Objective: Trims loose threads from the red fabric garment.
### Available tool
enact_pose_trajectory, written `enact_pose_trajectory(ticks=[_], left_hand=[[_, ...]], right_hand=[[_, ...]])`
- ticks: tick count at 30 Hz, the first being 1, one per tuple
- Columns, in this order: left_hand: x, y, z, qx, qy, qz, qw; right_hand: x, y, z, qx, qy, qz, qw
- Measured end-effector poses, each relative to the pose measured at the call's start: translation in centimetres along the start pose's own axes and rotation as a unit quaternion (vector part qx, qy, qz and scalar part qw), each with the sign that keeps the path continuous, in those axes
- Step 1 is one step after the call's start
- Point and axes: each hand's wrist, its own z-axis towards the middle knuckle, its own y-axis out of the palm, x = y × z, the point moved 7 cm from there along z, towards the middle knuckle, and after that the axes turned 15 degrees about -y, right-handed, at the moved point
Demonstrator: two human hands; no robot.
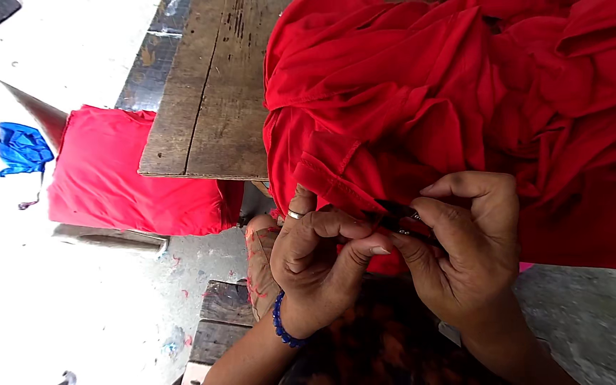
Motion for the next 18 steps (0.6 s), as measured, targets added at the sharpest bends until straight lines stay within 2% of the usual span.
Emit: enact_pose_trajectory(ticks=[5, 7, 10, 11, 15, 18], left_hand=[[-0.1, 0.1, -0.3, 0.000, -0.014, -0.026, 1.000], [-0.3, -0.1, -0.5, 0.002, -0.049, -0.087, 0.995], [-0.4, -0.5, -0.3, 0.003, -0.107, -0.236, 0.966], [-0.4, -0.7, -0.3, 0.007, -0.117, -0.252, 0.961], [-0.1, -0.9, 0.1, 0.044, -0.124, -0.180, 0.975], [0.1, -1.2, 0.4, 0.058, -0.102, -0.109, 0.987]], right_hand=[[-0.5, 0.0, 0.1, 0.002, -0.001, -0.015, 1.000], [-0.1, -0.1, -0.2, 0.013, 0.009, 0.016, 1.000], [0.9, 0.1, -0.8, 0.048, 0.016, 0.064, 0.997], [1.1, 0.2, -1.1, 0.061, 0.014, 0.055, 0.997], [1.1, 0.8, -1.1, 0.096, -0.035, -0.012, 0.995], [1.0, 0.3, -0.8, 0.110, -0.060, -0.015, 0.992]])
